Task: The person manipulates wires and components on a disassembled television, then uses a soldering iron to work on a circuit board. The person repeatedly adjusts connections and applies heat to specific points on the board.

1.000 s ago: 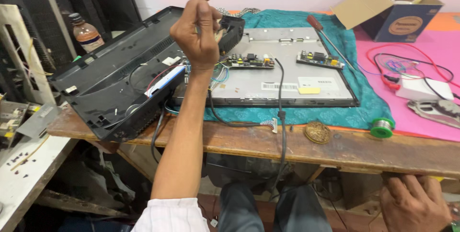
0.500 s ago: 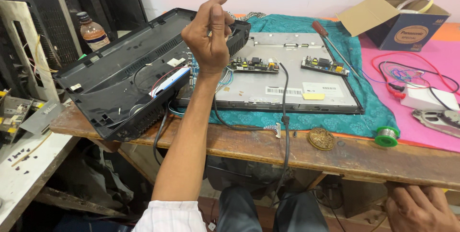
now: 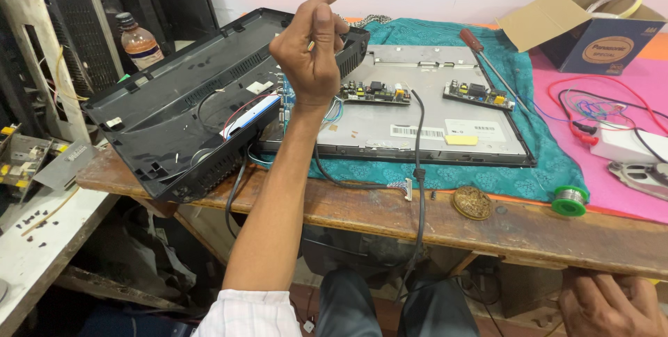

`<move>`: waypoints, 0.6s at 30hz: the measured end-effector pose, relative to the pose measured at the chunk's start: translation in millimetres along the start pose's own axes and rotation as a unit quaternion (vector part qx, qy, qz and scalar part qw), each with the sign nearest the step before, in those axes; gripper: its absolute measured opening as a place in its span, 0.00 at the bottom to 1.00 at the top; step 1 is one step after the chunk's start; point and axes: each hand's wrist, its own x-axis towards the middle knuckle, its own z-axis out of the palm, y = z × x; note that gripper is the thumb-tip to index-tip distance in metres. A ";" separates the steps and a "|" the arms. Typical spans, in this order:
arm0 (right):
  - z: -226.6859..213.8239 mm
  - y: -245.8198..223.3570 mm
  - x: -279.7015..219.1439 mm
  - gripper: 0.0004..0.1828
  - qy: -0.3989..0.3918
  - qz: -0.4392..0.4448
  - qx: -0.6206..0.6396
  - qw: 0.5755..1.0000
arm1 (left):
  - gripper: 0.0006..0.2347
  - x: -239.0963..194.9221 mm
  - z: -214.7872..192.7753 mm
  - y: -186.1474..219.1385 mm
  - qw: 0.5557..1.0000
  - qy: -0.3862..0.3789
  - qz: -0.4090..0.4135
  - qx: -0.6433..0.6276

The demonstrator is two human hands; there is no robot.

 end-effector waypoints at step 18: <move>44.0 9.6 3.7 0.09 0.173 0.147 0.410 0.883 | 0.07 -33.3 35.6 41.4 0.962 -0.224 0.152 0.022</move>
